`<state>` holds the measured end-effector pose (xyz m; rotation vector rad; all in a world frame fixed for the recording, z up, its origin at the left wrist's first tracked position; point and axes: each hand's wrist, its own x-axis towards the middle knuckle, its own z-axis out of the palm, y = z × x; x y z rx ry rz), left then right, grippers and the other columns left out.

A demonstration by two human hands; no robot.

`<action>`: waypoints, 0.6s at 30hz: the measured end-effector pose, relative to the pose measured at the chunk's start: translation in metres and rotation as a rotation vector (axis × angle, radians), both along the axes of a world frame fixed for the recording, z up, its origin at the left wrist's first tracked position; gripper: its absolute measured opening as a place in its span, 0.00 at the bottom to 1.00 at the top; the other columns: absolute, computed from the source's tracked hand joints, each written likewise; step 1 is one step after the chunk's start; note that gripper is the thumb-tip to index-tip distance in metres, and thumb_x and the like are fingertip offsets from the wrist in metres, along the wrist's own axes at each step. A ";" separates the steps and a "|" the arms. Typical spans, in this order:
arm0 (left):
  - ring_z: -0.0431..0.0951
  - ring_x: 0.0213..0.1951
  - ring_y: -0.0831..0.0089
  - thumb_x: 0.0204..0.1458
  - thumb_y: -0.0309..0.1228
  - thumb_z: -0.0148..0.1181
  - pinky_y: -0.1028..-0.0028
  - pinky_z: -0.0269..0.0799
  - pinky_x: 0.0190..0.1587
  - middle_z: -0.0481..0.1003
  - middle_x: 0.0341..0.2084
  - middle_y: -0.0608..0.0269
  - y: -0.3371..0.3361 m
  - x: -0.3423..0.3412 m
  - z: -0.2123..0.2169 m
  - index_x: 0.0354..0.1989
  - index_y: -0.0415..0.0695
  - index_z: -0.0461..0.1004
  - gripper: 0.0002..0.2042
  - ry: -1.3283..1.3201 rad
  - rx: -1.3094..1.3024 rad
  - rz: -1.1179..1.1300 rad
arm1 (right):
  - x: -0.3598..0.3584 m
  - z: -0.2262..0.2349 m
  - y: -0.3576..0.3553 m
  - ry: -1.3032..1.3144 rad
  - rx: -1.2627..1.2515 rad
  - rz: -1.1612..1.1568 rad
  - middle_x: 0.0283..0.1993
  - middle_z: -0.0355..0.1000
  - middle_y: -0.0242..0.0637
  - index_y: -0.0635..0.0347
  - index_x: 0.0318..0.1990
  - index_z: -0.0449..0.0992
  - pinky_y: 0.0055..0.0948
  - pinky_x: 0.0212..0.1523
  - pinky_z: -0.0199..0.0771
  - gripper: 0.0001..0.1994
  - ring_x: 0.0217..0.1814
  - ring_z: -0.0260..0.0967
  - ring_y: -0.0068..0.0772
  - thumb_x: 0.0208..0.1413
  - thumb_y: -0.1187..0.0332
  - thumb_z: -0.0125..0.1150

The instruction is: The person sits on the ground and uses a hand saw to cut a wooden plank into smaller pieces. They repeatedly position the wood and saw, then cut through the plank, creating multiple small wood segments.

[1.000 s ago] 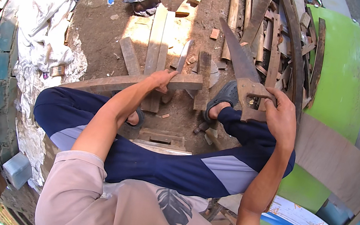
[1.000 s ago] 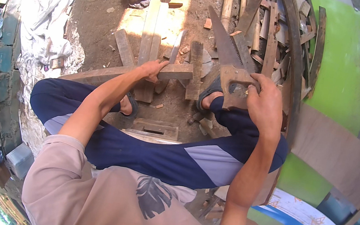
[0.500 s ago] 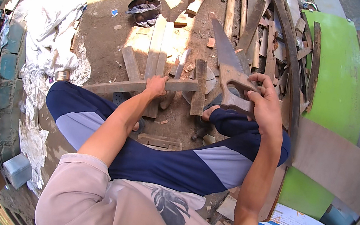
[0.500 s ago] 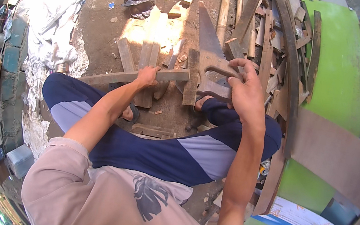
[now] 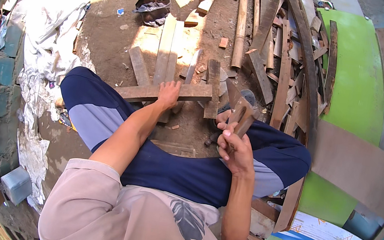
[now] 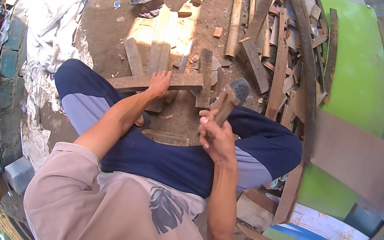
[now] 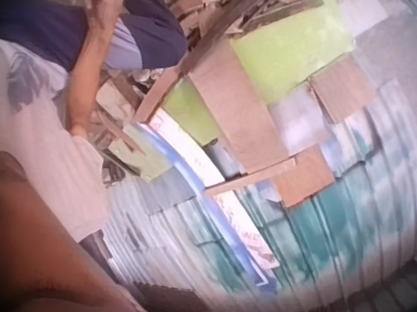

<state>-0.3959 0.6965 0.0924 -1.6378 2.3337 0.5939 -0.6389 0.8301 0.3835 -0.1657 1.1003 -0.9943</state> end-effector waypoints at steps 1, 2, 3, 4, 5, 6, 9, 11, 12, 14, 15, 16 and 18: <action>0.73 0.61 0.52 0.43 0.32 0.76 0.44 0.65 0.65 0.73 0.55 0.52 0.000 -0.003 0.003 0.63 0.46 0.64 0.37 -0.007 0.009 -0.002 | 0.001 -0.015 0.008 0.108 -0.013 0.054 0.55 0.66 0.42 0.58 0.47 0.71 0.22 0.21 0.68 0.14 0.36 0.69 0.20 0.57 0.71 0.69; 0.73 0.61 0.52 0.43 0.32 0.76 0.44 0.64 0.65 0.73 0.54 0.53 0.000 -0.008 0.005 0.64 0.46 0.64 0.37 -0.014 0.017 -0.004 | 0.000 -0.024 0.016 0.216 -0.025 0.108 0.55 0.67 0.41 0.60 0.51 0.72 0.27 0.26 0.73 0.16 0.37 0.71 0.23 0.58 0.71 0.67; 0.73 0.62 0.52 0.43 0.32 0.76 0.43 0.64 0.65 0.74 0.55 0.52 0.001 -0.006 0.006 0.63 0.46 0.64 0.37 -0.011 0.038 0.001 | 0.005 -0.023 0.016 0.251 -0.048 0.097 0.53 0.68 0.41 0.62 0.54 0.71 0.28 0.30 0.75 0.18 0.38 0.71 0.24 0.58 0.70 0.67; 0.73 0.62 0.51 0.43 0.33 0.77 0.43 0.65 0.65 0.74 0.55 0.52 -0.001 -0.005 0.006 0.63 0.46 0.64 0.38 -0.009 0.058 0.007 | 0.009 -0.020 0.015 0.285 -0.071 0.087 0.52 0.70 0.41 0.63 0.56 0.71 0.30 0.34 0.77 0.19 0.39 0.72 0.26 0.58 0.70 0.66; 0.73 0.62 0.51 0.43 0.33 0.78 0.42 0.65 0.65 0.74 0.55 0.52 -0.004 -0.004 0.006 0.63 0.46 0.64 0.38 -0.006 0.078 0.013 | 0.012 -0.018 0.014 0.320 -0.095 0.077 0.51 0.71 0.40 0.64 0.59 0.71 0.31 0.37 0.78 0.21 0.40 0.73 0.27 0.59 0.69 0.66; 0.73 0.63 0.51 0.44 0.36 0.77 0.42 0.66 0.64 0.74 0.57 0.51 -0.009 -0.004 0.007 0.64 0.45 0.63 0.38 -0.009 0.157 -0.016 | 0.012 -0.017 0.012 0.371 -0.111 0.132 0.48 0.71 0.38 0.65 0.60 0.70 0.30 0.40 0.78 0.22 0.41 0.73 0.27 0.59 0.68 0.66; 0.73 0.64 0.50 0.49 0.47 0.74 0.43 0.68 0.63 0.73 0.61 0.48 -0.021 -0.009 0.016 0.67 0.42 0.63 0.40 0.033 0.325 -0.091 | 0.007 -0.008 0.004 0.517 -0.146 0.281 0.43 0.71 0.33 0.66 0.62 0.70 0.27 0.45 0.75 0.24 0.42 0.72 0.26 0.61 0.66 0.66; 0.73 0.64 0.49 0.52 0.56 0.69 0.46 0.70 0.62 0.73 0.62 0.46 -0.023 -0.010 0.027 0.67 0.40 0.66 0.40 0.118 0.351 -0.122 | 0.002 0.014 -0.004 0.596 -0.151 0.356 0.42 0.70 0.30 0.66 0.62 0.71 0.25 0.46 0.72 0.24 0.42 0.70 0.23 0.62 0.63 0.66; 0.73 0.64 0.48 0.54 0.57 0.66 0.48 0.70 0.63 0.73 0.62 0.45 -0.026 -0.009 0.026 0.66 0.40 0.68 0.39 0.186 0.415 -0.004 | -0.005 0.018 -0.005 0.626 -0.159 0.380 0.41 0.70 0.29 0.66 0.62 0.71 0.25 0.46 0.71 0.25 0.41 0.69 0.23 0.62 0.62 0.66; 0.74 0.63 0.48 0.57 0.60 0.61 0.52 0.71 0.63 0.74 0.61 0.42 -0.036 -0.016 0.019 0.63 0.38 0.72 0.38 0.322 0.551 0.228 | -0.024 0.024 -0.003 0.687 -0.162 0.426 0.38 0.69 0.26 0.65 0.63 0.71 0.24 0.47 0.69 0.26 0.41 0.68 0.21 0.63 0.60 0.67; 0.75 0.62 0.47 0.57 0.58 0.62 0.53 0.71 0.62 0.75 0.59 0.42 -0.045 -0.018 0.006 0.61 0.38 0.74 0.35 0.357 0.516 0.286 | -0.030 0.029 -0.010 0.698 -0.182 0.417 0.39 0.70 0.27 0.66 0.63 0.72 0.23 0.46 0.69 0.26 0.41 0.68 0.20 0.64 0.59 0.67; 0.75 0.61 0.46 0.57 0.55 0.62 0.54 0.72 0.62 0.76 0.58 0.41 -0.054 -0.017 -0.010 0.58 0.37 0.76 0.33 0.387 0.477 0.348 | -0.033 0.032 -0.018 0.704 -0.176 0.410 0.39 0.71 0.27 0.67 0.64 0.71 0.23 0.46 0.69 0.26 0.42 0.68 0.20 0.64 0.59 0.67; 0.77 0.59 0.45 0.58 0.50 0.63 0.53 0.74 0.60 0.77 0.55 0.40 -0.068 -0.022 -0.032 0.55 0.36 0.77 0.28 0.384 0.376 0.389 | -0.041 0.034 -0.035 0.723 -0.160 0.390 0.40 0.72 0.28 0.67 0.64 0.71 0.23 0.46 0.69 0.27 0.43 0.69 0.20 0.64 0.59 0.67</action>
